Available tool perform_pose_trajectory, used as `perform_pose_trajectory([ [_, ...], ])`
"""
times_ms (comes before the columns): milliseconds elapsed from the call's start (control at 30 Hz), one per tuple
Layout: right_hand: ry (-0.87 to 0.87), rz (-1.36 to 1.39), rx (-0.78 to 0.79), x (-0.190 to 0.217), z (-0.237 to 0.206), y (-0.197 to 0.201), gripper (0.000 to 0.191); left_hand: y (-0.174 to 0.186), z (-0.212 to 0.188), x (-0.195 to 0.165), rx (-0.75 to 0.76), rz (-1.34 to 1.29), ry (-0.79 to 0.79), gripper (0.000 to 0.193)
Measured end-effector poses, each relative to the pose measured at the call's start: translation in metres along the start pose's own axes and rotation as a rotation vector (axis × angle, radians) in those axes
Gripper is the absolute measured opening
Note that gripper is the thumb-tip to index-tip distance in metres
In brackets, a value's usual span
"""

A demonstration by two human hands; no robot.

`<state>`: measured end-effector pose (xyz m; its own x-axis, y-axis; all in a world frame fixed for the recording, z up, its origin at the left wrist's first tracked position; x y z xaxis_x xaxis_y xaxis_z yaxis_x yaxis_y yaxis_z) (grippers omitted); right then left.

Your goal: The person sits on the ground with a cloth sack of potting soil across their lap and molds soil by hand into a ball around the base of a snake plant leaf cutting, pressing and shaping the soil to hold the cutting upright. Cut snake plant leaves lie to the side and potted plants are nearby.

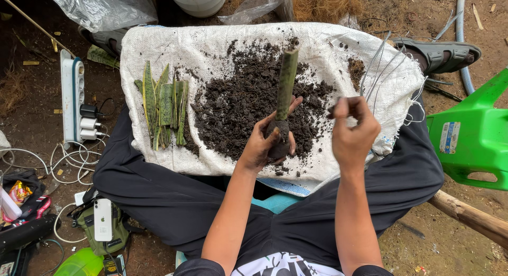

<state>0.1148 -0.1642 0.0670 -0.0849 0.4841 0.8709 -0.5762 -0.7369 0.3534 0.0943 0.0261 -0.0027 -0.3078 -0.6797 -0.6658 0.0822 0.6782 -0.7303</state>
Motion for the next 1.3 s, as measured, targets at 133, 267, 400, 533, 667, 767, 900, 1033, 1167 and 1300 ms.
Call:
perform_pose_trajectory([
  [133,0.128,-0.113,-0.101,0.014,0.015,0.015,0.019,-0.012,-0.001,-0.015,0.029,-0.131,-0.042,0.1],
  [267,0.295,-0.037,0.027,0.047,0.002,0.003,0.023,-0.019,-0.002,-0.021,0.068,-0.243,-0.034,0.101],
  [400,0.139,0.106,0.279,0.051,-0.024,-0.028,0.013,-0.018,-0.002,-0.019,0.062,-0.241,-0.016,0.101],
  [533,0.139,0.127,0.31,0.06,-0.04,-0.038,0.017,-0.015,-0.002,-0.018,0.04,-0.224,-0.035,0.101],
  [667,0.332,0.033,0.258,0.076,-0.045,-0.034,0.016,-0.01,0.001,-0.017,0.014,-0.182,-0.048,0.1],
  [767,0.372,-0.004,0.231,0.08,-0.046,-0.032,0.015,-0.007,0.003,-0.015,-0.013,-0.154,-0.043,0.097],
  [900,0.469,-0.048,0.172,0.087,-0.049,-0.03,0.014,-0.006,0.003,-0.015,-0.053,-0.12,-0.038,0.096],
  [1033,0.514,-0.097,0.149,0.083,-0.054,-0.033,0.013,-0.01,0.002,-0.018,-0.035,-0.09,-0.054,0.093],
  [1167,0.414,-0.064,0.143,0.062,-0.05,-0.035,0.011,-0.013,0.002,-0.02,-0.023,-0.06,-0.062,0.096],
  [1300,0.132,-0.115,0.068,0.02,-0.022,-0.023,0.018,-0.014,-0.001,-0.019,-0.002,-0.111,-0.027,0.097],
])
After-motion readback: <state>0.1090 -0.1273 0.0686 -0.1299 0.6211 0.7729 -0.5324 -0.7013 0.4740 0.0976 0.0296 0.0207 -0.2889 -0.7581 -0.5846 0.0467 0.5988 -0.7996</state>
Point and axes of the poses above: each hand's wrist, its own z-axis towards the middle knuckle, its own y-axis out of the back of the hand, x = y × z, the point moved 9 cm from there along z, towards the middle knuckle, and after that the axes turned 13 degrees about -x, right-handed, at the moved point
